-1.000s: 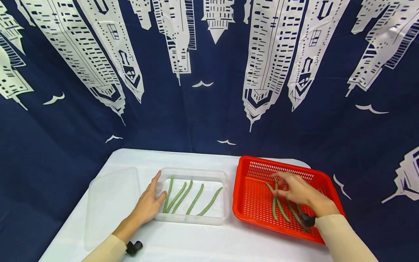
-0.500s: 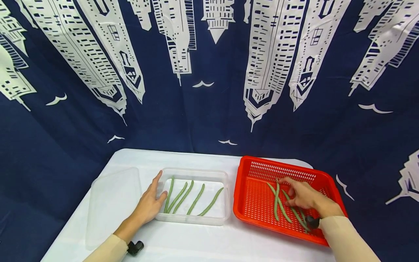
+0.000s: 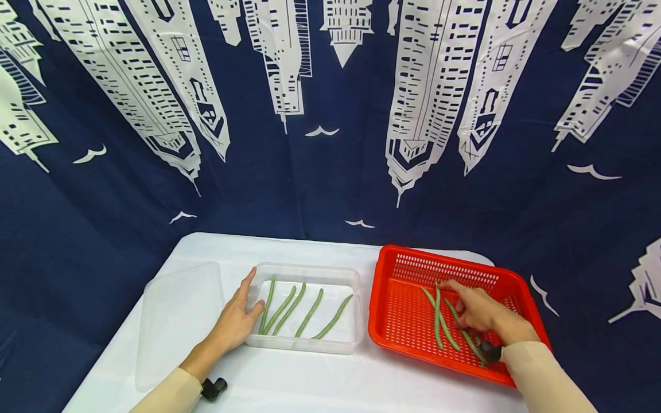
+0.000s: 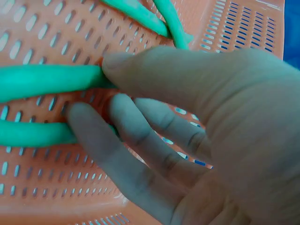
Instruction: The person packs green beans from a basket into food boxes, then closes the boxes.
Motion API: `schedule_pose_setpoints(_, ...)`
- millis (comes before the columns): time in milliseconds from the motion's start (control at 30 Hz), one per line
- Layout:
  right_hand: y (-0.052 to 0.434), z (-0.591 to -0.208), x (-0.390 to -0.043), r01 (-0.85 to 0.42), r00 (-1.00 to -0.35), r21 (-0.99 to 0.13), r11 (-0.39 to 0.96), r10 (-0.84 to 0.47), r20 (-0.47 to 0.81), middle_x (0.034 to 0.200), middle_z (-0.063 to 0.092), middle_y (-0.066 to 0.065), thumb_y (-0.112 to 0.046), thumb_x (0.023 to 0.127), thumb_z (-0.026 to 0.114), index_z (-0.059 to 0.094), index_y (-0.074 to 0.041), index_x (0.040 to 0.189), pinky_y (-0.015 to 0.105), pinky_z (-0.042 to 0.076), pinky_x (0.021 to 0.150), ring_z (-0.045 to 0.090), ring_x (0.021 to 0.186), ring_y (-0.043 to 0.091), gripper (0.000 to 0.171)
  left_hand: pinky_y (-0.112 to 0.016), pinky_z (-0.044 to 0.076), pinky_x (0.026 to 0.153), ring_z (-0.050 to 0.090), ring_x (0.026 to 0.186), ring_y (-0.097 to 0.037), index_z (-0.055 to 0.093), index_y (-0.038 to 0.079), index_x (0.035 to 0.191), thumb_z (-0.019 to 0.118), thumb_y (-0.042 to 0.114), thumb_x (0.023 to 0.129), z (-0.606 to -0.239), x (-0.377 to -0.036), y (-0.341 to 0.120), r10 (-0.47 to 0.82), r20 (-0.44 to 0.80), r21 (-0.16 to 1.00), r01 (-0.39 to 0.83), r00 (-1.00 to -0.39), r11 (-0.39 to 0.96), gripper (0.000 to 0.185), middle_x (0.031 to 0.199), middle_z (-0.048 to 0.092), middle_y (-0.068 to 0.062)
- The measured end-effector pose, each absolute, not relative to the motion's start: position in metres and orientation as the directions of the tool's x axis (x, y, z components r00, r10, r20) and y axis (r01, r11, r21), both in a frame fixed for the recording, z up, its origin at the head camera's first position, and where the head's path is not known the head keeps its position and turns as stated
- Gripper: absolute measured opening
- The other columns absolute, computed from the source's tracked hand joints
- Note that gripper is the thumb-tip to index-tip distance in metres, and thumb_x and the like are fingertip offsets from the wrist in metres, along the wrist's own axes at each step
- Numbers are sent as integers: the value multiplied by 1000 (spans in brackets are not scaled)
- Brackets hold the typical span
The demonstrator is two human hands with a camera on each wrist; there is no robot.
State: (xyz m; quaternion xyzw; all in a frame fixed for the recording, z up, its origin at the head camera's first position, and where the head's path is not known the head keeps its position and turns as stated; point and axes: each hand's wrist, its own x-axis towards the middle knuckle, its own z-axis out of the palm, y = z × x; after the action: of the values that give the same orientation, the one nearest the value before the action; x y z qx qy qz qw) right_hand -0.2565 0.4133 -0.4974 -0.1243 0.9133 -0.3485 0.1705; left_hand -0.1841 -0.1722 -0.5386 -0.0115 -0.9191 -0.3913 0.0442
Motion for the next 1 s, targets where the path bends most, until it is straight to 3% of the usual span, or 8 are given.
schedule_pose_setpoints(167,415,-493,-255,-369,-887,-415,832,-449,-111,83,66,-1,15,75,88,56,-6,158,25,49,64,51,66,5,91,-78,49,127,58,156,-59,19,22,188,63,24,115,-539,-184,-172,-14,83,722,50,-996,690,86,170,56,-35)
schedule_pose_setpoints(333,415,-494,-253,-364,-888,-436,823,-447,-104,82,65,-1,18,76,82,54,-7,160,25,49,61,52,64,5,92,-77,49,126,58,157,-59,19,24,188,63,25,115,-540,-183,-172,-13,80,727,50,-997,685,86,170,56,-33)
schedule_pose_setpoints(600,417,-492,-249,-404,-891,-504,764,-453,27,84,59,2,26,70,72,58,-3,151,23,40,64,45,68,2,87,-77,49,126,58,157,-58,17,26,189,63,26,116,-539,-184,-172,-12,77,723,47,-997,689,86,172,55,-32)
schedule_pose_setpoints(867,408,-475,-247,-400,-913,-397,826,-399,90,100,71,4,18,81,83,54,-6,155,23,55,69,65,76,3,84,-78,50,125,58,157,-58,17,28,189,63,28,115,-539,-185,-173,-12,73,729,45,-997,683,87,172,55,-30)
schedule_pose_setpoints(1000,397,-469,-247,-414,-910,-392,821,-389,147,103,75,7,16,82,85,57,-4,151,24,56,68,68,79,6,76,-78,49,126,58,158,-57,18,27,189,64,27,115,-539,-184,-174,-19,62,731,32,-998,682,87,173,55,-30)
